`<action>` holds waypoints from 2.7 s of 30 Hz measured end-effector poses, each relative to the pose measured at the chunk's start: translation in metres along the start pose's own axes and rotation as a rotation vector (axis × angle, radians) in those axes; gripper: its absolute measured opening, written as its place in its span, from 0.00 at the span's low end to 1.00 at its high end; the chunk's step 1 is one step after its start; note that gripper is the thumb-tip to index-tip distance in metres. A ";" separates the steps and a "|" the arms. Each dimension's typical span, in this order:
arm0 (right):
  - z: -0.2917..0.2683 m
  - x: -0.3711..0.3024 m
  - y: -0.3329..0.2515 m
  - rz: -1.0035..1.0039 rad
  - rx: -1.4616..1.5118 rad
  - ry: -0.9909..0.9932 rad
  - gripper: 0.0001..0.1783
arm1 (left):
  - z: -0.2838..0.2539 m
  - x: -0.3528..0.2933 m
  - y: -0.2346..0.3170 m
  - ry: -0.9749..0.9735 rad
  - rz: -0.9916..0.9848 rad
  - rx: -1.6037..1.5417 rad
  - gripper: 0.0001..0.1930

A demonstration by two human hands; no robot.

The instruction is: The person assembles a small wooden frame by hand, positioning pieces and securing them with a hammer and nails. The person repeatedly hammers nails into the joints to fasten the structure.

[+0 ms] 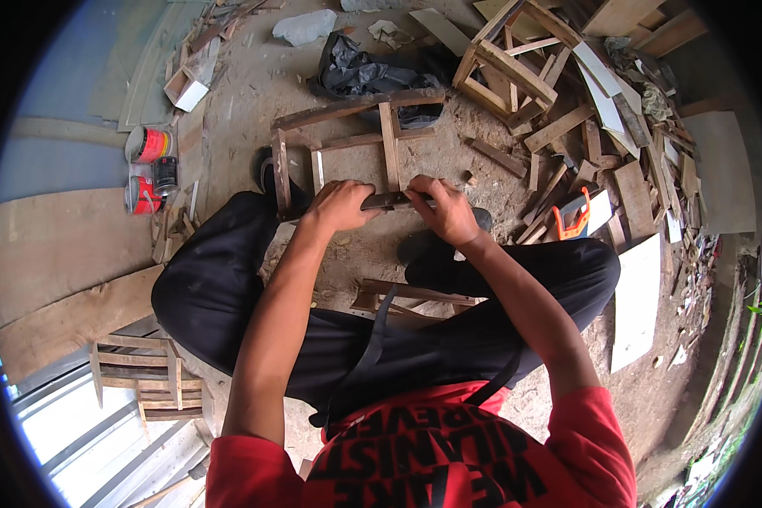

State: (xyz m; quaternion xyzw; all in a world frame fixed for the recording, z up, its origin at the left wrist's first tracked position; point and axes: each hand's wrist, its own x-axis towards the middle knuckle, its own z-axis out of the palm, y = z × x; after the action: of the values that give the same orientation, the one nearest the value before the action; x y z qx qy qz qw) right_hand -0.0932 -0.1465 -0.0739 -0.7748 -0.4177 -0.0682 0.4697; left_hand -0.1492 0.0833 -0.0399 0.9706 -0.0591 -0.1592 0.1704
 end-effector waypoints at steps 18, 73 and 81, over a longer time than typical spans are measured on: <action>-0.004 -0.002 -0.003 -0.202 -0.137 0.045 0.23 | 0.046 0.004 0.047 0.683 0.115 -0.499 0.09; -0.163 0.047 0.161 0.833 0.001 0.863 0.27 | 0.046 -0.002 0.044 0.731 0.102 -0.516 0.06; -0.099 0.002 -0.084 0.873 0.147 -0.125 0.23 | 0.051 0.001 0.045 0.797 0.142 -0.506 0.07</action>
State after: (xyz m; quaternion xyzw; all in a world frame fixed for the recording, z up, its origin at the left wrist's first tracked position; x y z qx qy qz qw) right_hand -0.1233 -0.2053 0.0378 -0.8457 -0.0828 0.2132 0.4821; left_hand -0.1677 0.0255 -0.0697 0.8778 -0.0147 0.2280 0.4211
